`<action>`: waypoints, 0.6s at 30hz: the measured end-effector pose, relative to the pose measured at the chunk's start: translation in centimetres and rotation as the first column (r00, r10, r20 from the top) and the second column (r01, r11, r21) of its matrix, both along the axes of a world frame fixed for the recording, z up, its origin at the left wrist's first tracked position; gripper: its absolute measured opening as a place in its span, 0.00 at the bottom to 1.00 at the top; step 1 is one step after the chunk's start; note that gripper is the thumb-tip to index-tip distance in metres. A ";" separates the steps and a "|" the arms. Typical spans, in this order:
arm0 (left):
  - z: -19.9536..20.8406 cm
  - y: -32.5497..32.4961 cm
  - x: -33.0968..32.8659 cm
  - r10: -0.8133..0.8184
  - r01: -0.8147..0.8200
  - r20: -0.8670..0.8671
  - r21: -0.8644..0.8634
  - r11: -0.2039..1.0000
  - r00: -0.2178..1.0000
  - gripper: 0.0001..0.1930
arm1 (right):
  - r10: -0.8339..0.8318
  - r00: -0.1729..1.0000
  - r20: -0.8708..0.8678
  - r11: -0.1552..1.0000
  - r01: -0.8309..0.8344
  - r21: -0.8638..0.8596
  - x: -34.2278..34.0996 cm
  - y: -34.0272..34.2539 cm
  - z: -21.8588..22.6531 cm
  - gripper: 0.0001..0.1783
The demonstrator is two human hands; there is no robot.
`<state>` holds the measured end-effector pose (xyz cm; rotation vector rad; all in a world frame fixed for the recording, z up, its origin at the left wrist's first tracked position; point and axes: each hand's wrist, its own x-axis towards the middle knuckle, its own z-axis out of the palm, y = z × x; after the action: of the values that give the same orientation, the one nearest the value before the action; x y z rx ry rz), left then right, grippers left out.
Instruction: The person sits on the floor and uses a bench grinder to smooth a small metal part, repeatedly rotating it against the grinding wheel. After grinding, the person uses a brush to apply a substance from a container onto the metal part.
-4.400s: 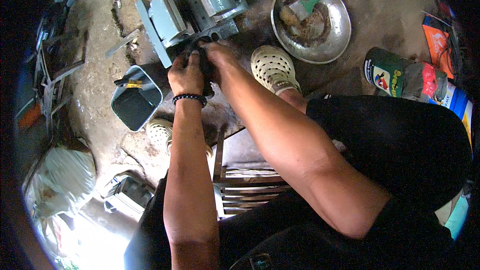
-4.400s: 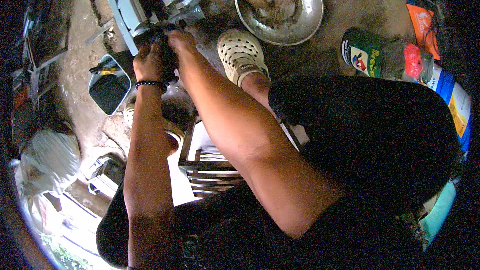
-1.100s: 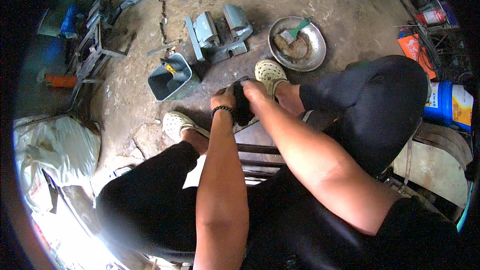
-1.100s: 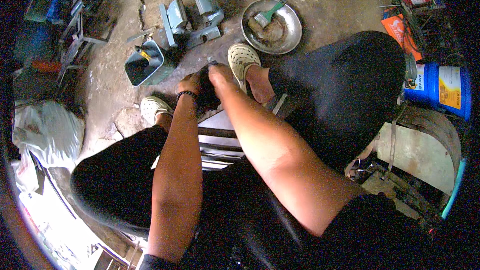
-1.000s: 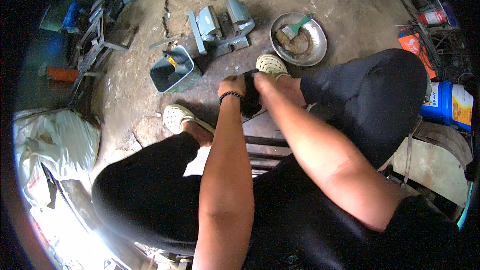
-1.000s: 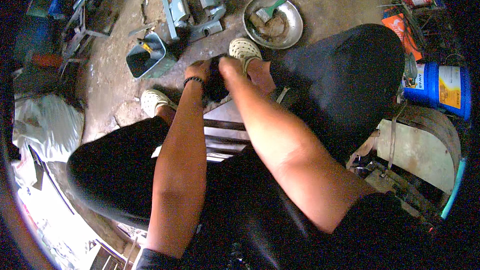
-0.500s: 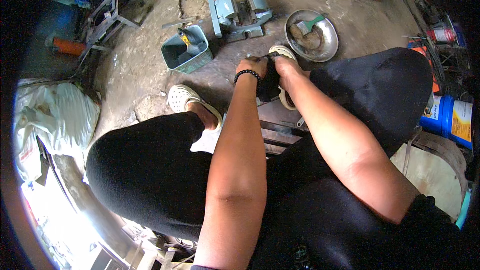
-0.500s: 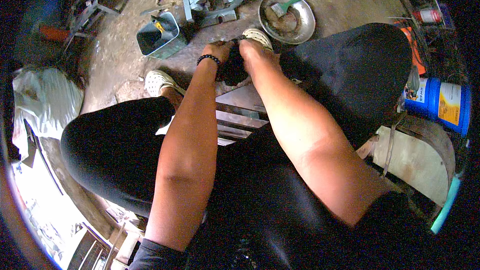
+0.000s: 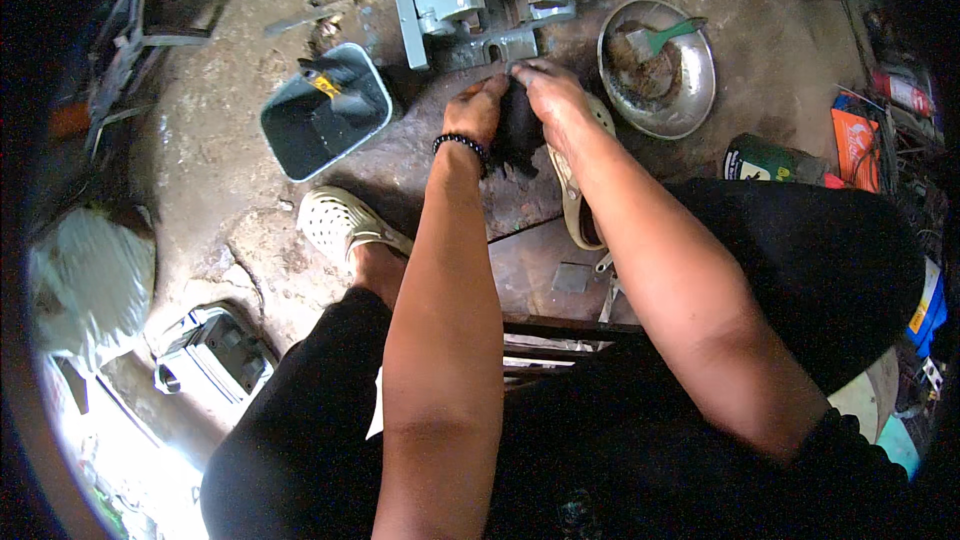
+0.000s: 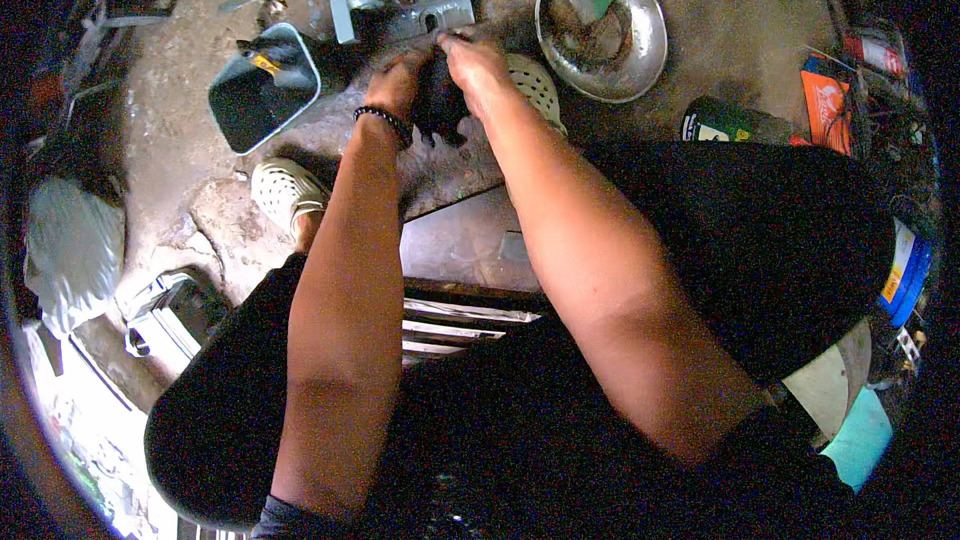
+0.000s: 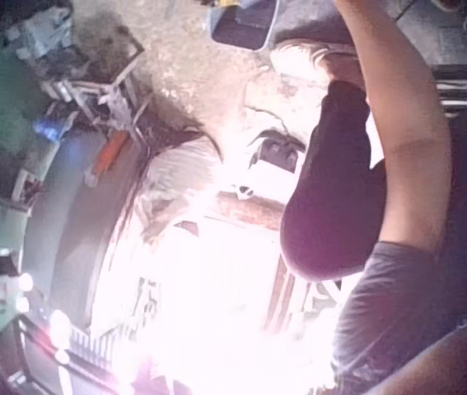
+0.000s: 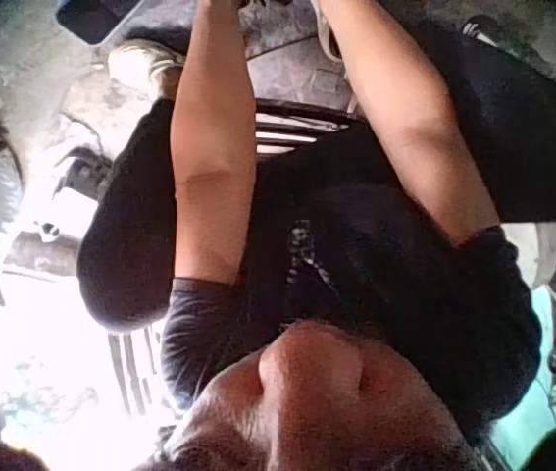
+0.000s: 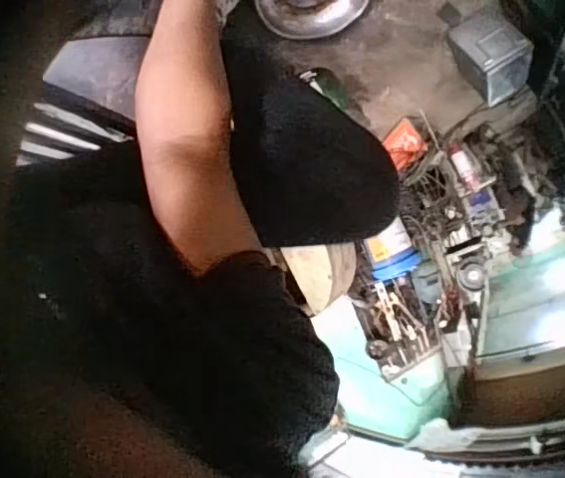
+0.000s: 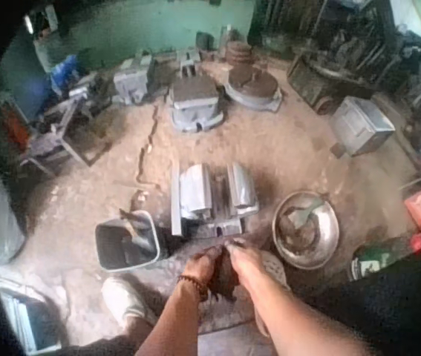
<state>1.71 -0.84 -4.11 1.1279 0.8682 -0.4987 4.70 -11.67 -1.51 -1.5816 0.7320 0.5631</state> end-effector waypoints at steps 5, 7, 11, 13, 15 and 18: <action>-0.1 -0.4 2.2 0.133 -0.133 0.025 0.016 0.991 0.991 0.19 | -0.205 0.956 -0.210 0.946 0.249 0.208 3.3 1.1 -4.4 0.13; -0.2 -0.7 2.5 0.215 -0.216 0.047 0.014 0.976 0.975 0.19 | -0.257 0.939 -0.230 0.921 0.310 0.235 4.2 1.2 -5.8 0.13; -1.6 -0.8 3.8 0.239 -0.238 0.091 -0.017 0.971 0.967 0.19 | -0.423 0.895 -0.142 0.881 0.443 0.168 5.6 2.3 -7.9 0.11; -2.4 -0.9 4.1 0.244 -0.247 0.111 0.012 0.969 0.963 0.19 | -0.428 0.903 -0.033 0.901 0.430 0.058 5.7 2.6 -8.0 0.10; -3.0 -0.7 4.3 0.211 -0.218 0.084 0.081 0.973 0.974 0.20 | -0.463 0.886 0.017 0.886 0.464 -0.022 5.8 3.1 -7.6 0.10; -3.2 -0.2 4.7 0.202 -0.213 0.123 0.087 0.973 0.972 0.20 | -0.506 0.862 0.038 0.861 0.507 -0.025 5.9 4.0 -6.7 0.10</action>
<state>6.37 -1.07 -7.31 1.1295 0.9073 -0.2177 10.58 -7.67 -8.23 -1.3462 1.0941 0.1355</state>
